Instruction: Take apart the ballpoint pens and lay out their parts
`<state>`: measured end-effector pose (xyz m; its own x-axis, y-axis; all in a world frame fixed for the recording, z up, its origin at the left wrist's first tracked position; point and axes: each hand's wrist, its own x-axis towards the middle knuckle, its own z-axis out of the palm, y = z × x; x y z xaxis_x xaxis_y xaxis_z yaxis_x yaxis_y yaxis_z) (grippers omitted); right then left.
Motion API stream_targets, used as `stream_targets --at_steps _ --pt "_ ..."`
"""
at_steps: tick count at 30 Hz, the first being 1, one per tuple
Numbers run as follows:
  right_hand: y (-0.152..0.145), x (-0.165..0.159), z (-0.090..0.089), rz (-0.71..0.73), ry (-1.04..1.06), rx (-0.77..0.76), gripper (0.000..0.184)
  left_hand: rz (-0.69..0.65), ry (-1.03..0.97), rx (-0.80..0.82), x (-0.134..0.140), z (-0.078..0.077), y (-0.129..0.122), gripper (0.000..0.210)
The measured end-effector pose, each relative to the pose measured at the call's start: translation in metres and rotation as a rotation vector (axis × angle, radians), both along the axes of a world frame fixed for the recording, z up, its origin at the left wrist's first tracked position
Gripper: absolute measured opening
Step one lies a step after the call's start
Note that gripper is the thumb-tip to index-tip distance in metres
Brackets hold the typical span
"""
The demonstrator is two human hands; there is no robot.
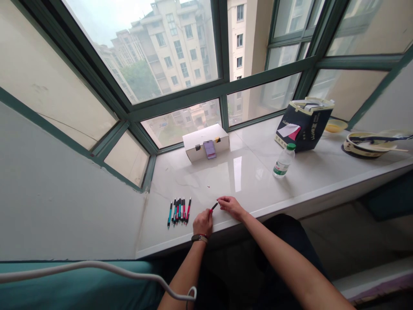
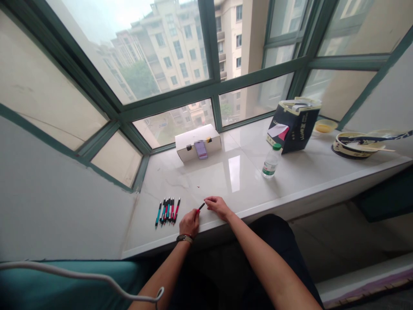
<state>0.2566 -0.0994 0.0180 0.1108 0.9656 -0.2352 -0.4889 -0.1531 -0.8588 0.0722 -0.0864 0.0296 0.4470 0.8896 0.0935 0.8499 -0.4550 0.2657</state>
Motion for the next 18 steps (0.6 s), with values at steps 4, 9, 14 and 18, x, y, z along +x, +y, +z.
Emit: stream_targets --at_steps 4,9,14,18 --pt "0.0 0.001 0.0 0.023 -0.006 -0.004 0.036 -0.016 -0.022 0.033 -0.001 -0.002 0.0 0.032" --pt "0.001 0.002 -0.005 0.046 -0.024 0.019 0.036 -0.009 -0.037 0.038 -0.001 -0.003 0.0 0.031" --pt "0.004 0.001 -0.011 0.045 -0.061 0.033 0.037 -0.008 -0.044 0.057 -0.001 -0.004 0.001 0.029" --pt "0.005 0.001 -0.013 0.056 -0.09 0.028 0.037 -0.007 -0.035 0.06 -0.002 -0.006 0.001 0.027"
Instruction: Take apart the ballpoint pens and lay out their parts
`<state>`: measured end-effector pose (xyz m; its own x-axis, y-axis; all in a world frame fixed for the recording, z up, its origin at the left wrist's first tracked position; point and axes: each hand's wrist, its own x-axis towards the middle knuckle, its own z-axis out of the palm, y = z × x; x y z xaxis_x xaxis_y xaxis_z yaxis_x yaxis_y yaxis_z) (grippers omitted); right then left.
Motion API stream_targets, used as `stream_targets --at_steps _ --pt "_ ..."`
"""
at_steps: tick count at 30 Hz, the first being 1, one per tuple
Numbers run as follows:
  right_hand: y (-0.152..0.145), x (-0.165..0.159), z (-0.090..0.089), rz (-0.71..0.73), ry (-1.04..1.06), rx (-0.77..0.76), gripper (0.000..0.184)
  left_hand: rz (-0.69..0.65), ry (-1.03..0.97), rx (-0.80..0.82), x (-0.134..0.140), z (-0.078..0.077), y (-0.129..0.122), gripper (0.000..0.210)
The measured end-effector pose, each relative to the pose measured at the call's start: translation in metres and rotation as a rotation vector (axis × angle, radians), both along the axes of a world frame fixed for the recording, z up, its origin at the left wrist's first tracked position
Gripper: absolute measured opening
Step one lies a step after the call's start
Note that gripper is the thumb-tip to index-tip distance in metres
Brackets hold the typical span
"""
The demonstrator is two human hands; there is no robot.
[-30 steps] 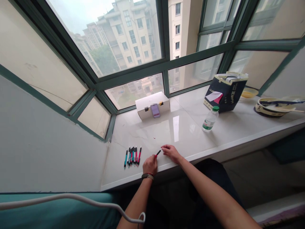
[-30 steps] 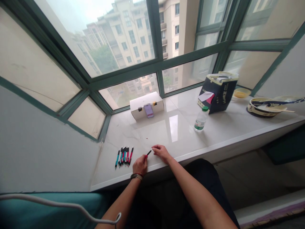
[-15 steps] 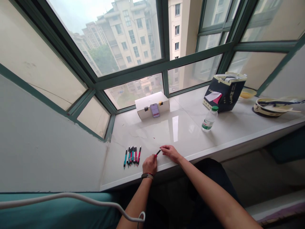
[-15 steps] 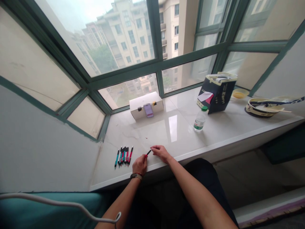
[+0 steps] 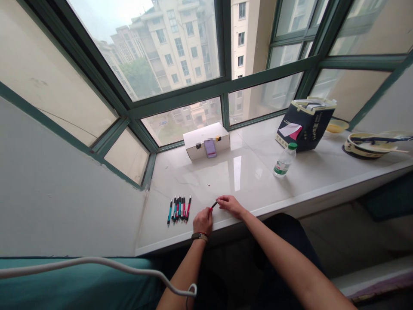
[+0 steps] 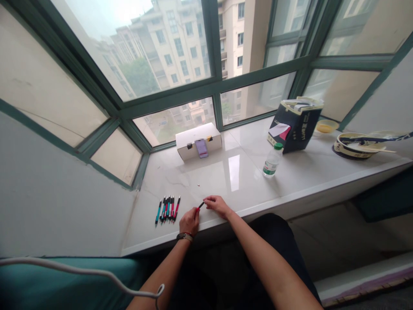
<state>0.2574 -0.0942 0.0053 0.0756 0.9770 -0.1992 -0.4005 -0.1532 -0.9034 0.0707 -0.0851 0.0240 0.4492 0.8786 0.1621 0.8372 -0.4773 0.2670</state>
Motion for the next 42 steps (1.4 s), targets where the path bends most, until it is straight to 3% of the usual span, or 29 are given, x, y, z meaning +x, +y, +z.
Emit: stream_targets --at_steps 12,23,35,40,42 --pt "-0.002 -0.004 0.004 -0.051 -0.133 0.023 0.036 -0.01 -0.003 0.009 0.0 -0.003 0.0 0.03" --pt "-0.004 0.002 0.014 0.039 0.196 -0.001 0.044 0.003 -0.016 0.029 0.0 -0.004 0.001 0.029" --pt "-0.004 0.004 0.008 0.012 0.234 -0.004 0.03 0.055 -0.015 0.007 0.001 -0.004 0.001 0.031" --pt "-0.005 0.004 0.015 0.126 0.191 0.008 0.049 0.066 -0.005 -0.012 0.002 -0.002 0.0 0.03" --pt "-0.004 0.004 0.014 0.164 0.129 0.016 0.049 0.072 -0.003 -0.01 0.002 -0.002 0.0 0.031"
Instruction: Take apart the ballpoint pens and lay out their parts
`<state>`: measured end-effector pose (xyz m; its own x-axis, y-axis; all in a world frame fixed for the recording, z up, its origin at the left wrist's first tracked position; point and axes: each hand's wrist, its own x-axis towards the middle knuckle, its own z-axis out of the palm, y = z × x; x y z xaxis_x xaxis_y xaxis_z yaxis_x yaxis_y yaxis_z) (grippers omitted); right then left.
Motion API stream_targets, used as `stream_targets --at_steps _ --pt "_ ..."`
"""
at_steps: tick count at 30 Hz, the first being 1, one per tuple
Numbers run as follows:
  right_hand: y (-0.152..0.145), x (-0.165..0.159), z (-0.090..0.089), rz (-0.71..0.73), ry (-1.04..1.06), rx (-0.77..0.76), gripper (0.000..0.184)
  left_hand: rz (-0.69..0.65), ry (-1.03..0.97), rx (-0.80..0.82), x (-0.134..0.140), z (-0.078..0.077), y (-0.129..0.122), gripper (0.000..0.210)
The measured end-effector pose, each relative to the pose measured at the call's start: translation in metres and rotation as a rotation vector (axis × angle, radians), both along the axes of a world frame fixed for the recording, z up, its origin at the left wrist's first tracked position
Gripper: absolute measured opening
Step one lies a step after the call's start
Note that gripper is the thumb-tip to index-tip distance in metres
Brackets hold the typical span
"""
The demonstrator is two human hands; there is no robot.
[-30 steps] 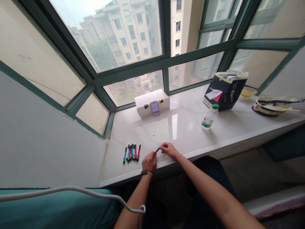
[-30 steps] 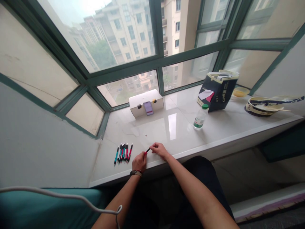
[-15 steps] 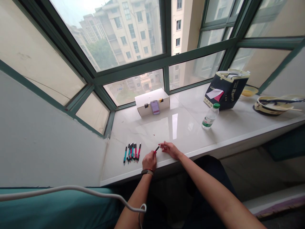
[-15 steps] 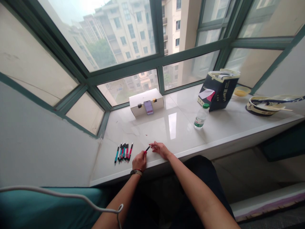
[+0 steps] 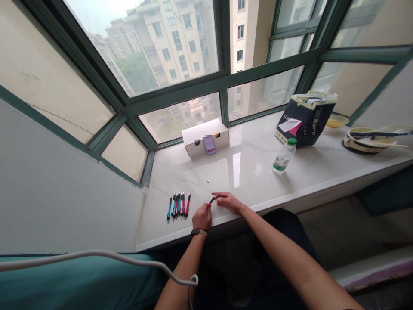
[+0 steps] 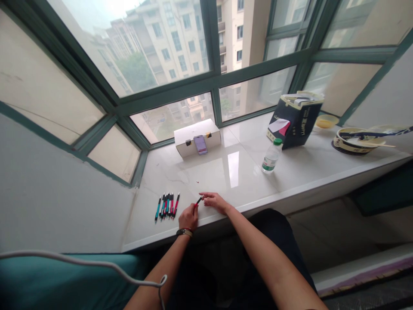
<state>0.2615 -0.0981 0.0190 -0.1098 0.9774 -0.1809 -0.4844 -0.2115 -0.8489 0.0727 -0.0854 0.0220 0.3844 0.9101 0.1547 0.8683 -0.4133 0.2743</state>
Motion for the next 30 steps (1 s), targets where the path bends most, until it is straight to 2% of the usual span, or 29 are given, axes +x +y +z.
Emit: stream_targets --at_steps 5,9,15,22,30 --pt "0.002 -0.001 -0.007 -0.048 -0.075 0.011 0.042 -0.014 -0.001 0.006 0.0 0.0 0.0 0.031" --pt "0.0 -0.003 -0.004 -0.084 -0.048 -0.025 0.038 -0.014 0.0 -0.006 0.0 0.003 0.0 0.027" --pt "-0.001 -0.005 0.003 -0.102 -0.058 -0.031 0.05 -0.014 0.016 -0.016 0.0 0.004 0.0 0.028" --pt "0.001 -0.006 -0.005 -0.143 -0.146 0.025 0.039 -0.033 0.024 0.009 -0.001 0.0 0.001 0.03" --pt "0.001 -0.007 -0.005 -0.159 -0.13 0.022 0.04 -0.049 0.013 0.015 -0.002 -0.002 0.001 0.029"
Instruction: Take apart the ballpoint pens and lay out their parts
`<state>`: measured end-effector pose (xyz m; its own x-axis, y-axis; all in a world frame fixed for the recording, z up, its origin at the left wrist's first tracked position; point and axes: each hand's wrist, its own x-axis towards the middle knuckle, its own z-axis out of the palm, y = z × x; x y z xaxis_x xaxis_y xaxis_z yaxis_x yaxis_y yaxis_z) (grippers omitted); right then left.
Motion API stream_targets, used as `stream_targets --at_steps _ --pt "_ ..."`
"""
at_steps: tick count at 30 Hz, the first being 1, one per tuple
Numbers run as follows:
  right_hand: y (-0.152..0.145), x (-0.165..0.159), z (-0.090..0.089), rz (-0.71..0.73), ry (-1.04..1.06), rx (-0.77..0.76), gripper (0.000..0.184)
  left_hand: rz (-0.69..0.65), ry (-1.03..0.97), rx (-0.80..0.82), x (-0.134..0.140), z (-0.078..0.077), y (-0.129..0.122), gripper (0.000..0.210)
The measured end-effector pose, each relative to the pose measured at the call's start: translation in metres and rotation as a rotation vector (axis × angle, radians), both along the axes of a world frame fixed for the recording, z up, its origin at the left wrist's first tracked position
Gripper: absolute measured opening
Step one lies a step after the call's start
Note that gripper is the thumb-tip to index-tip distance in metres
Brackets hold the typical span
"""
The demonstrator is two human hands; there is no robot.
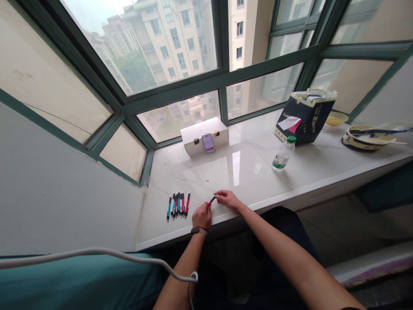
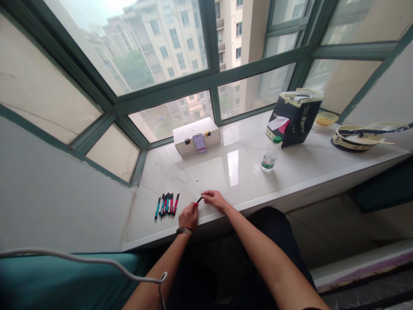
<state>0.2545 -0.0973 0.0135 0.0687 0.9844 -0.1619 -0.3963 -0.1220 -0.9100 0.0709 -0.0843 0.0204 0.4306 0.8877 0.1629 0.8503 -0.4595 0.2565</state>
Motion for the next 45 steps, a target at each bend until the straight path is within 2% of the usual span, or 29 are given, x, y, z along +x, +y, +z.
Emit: stream_targets --at_steps 10,19,28,45 --pt "-0.001 -0.0019 0.004 -0.048 -0.046 -0.02 0.037 0.007 0.007 -0.012 0.001 0.0019 -0.001 0.029" --pt "0.0004 -0.0013 -0.0018 -0.062 -0.08 -0.003 0.037 -0.005 0.028 -0.037 0.0009 0.0038 -0.0009 0.03" --pt "0.0001 -0.0008 0.0004 -0.024 -0.034 -0.011 0.038 -0.007 0.016 -0.014 0.0005 0.0017 -0.0007 0.029" --pt "-0.0012 -0.0047 0.0069 -0.131 -0.15 -0.039 0.033 -0.018 0.008 0.023 -0.0007 -0.0025 0.0 0.031"
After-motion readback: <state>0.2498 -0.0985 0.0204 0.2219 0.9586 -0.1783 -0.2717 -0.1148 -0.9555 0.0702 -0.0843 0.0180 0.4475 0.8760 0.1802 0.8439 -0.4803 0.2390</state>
